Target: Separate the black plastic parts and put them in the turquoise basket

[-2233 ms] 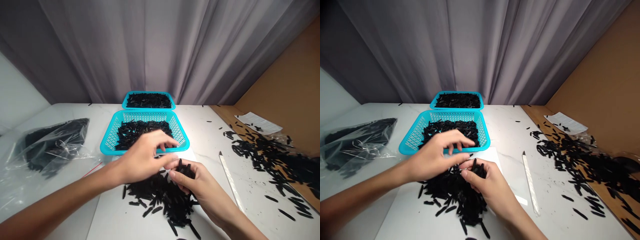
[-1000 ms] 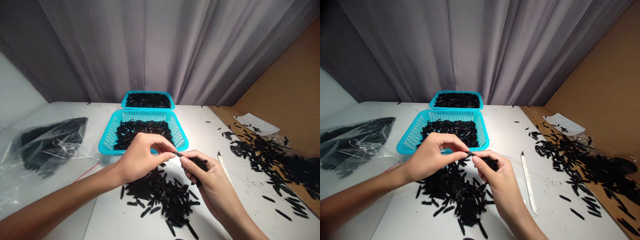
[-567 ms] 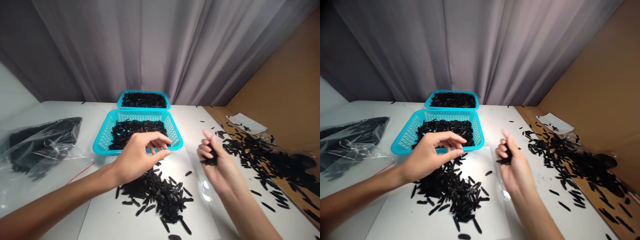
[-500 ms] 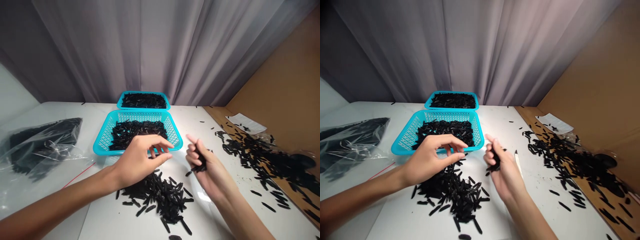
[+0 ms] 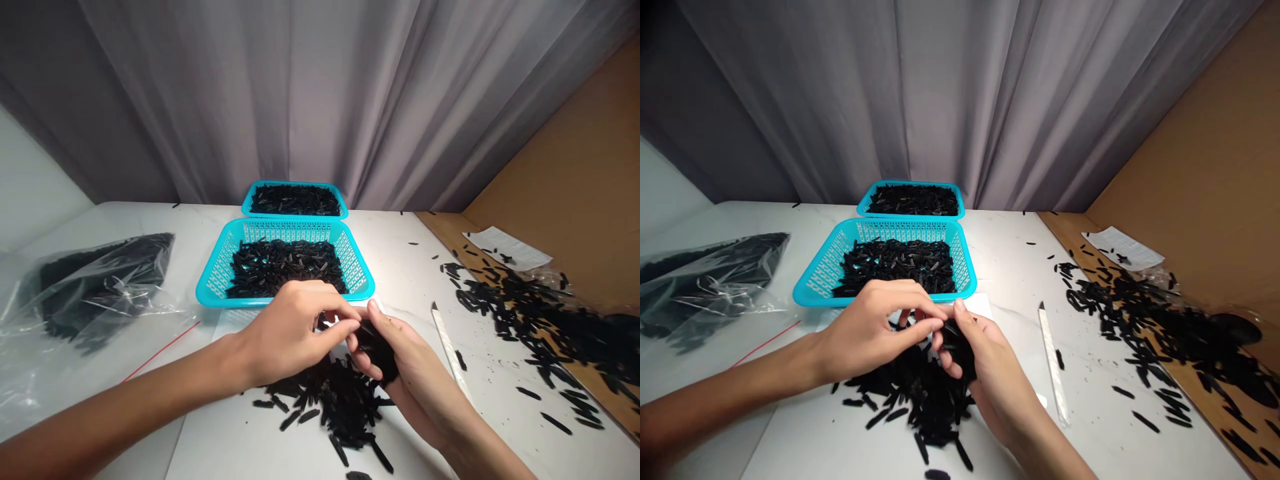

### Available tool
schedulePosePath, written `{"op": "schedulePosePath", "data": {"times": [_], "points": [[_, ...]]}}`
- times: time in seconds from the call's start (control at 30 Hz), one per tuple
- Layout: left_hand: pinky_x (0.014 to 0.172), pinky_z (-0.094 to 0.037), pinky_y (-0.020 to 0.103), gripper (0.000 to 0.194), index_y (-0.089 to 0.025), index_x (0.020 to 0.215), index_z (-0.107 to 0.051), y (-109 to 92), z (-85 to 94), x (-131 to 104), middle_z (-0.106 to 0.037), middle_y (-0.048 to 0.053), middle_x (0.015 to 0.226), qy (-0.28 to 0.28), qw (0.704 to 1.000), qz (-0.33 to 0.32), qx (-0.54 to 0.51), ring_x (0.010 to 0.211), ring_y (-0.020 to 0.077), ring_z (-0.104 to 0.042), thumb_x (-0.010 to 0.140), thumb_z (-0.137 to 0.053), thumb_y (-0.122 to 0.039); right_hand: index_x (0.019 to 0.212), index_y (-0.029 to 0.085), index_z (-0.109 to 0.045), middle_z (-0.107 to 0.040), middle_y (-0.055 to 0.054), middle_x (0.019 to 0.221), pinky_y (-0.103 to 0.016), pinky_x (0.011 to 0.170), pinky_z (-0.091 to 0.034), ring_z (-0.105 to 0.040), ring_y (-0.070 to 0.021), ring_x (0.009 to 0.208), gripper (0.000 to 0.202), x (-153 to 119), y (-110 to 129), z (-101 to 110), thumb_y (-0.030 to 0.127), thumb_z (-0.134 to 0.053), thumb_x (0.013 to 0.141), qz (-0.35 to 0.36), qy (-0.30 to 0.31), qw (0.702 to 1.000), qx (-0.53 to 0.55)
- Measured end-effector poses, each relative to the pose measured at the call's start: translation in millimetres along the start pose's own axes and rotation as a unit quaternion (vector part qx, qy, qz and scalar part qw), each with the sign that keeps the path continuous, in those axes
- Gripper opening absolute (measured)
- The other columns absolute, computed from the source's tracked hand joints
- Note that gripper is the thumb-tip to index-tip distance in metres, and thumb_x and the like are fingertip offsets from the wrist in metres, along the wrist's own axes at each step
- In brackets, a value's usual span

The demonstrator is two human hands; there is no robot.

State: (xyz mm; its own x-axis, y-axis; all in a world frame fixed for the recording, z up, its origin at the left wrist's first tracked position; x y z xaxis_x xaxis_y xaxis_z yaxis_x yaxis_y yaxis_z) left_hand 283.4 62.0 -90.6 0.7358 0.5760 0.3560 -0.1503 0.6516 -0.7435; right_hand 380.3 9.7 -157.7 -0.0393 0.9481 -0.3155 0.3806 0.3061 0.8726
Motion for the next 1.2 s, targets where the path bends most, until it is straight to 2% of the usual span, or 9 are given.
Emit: {"op": "schedulePosePath", "data": {"times": [0.17, 0.47, 0.67, 0.97, 1.2], "points": [[0.065, -0.047, 0.021, 0.012, -0.018, 0.088, -0.077, 14.7, 10.1, 1.2, -0.075, -0.001, 0.081, -0.062, 0.993, 0.089, -0.039, 0.07, 0.0104, -0.062, 0.087, -0.065, -0.017, 0.073, 0.016, -0.061, -0.052, 0.001, 0.072, -0.021, 0.051, -0.027, -0.035, -0.0088, 0.057, 0.032, -0.1, 2.3, 8.9, 0.042, -0.066, 0.091, 0.018, -0.029, 0.999, -0.02], [0.075, -0.055, 0.023, 0.014, -0.015, 0.089, -0.076, 34.1, -0.8, -2.3, -0.077, 0.003, 0.087, -0.026, 0.962, 0.191, -0.192, 0.082, 0.0152, -0.07, 0.087, -0.069, -0.027, 0.079, 0.018, -0.068, -0.052, 0.002, 0.07, -0.024, 0.051, -0.027, -0.038, -0.0102, 0.058, 0.025, 0.7, 9.1, 15.8, 0.042, -0.075, 0.082, 0.07, -0.073, 0.993, -0.06], [0.075, -0.056, 0.024, 0.013, -0.015, 0.088, -0.077, 34.8, 2.1, -2.5, -0.077, 0.004, 0.088, -0.052, 0.961, 0.192, -0.194, 0.082, 0.0158, -0.071, 0.085, -0.07, -0.026, 0.072, 0.018, -0.066, -0.054, 0.001, 0.07, -0.026, 0.051, -0.028, -0.04, -0.0113, 0.058, 0.029, -0.6, 13.5, 17.6, 0.044, -0.074, 0.082, 0.094, -0.088, 0.986, -0.108], [0.072, -0.058, 0.022, 0.012, -0.014, 0.091, -0.077, 36.6, 0.7, -2.7, -0.077, 0.004, 0.088, -0.062, 0.952, 0.199, -0.226, 0.079, 0.0144, -0.07, 0.083, -0.072, -0.021, 0.075, 0.019, -0.067, -0.054, 0.001, 0.07, -0.026, 0.051, -0.028, -0.04, -0.0106, 0.058, 0.029, -3.4, 14.7, 24.5, 0.045, -0.072, 0.085, 0.114, -0.115, 0.978, -0.13], [0.069, -0.059, 0.024, 0.012, -0.014, 0.089, -0.076, 38.7, 0.9, -3.9, -0.077, 0.005, 0.087, -0.076, 0.948, 0.203, -0.234, 0.079, 0.0164, -0.071, 0.083, -0.072, -0.023, 0.071, 0.018, -0.067, -0.054, 0.001, 0.069, -0.026, 0.051, -0.028, -0.041, -0.0112, 0.057, 0.029, -2.3, 13.3, 23.3, 0.044, -0.074, 0.083, 0.106, -0.097, 0.981, -0.127]]}}
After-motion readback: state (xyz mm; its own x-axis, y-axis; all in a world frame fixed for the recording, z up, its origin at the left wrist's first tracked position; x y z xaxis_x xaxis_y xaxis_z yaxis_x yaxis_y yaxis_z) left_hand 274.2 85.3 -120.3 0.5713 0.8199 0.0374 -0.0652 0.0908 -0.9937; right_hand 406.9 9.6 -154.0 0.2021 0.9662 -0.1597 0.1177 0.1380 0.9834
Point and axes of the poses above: each hand's wrist, its own x-axis towards the middle knuckle, its own z-axis out of the back of the hand, y = z × x, the point moved 8 cm from there along x, towards the middle knuckle
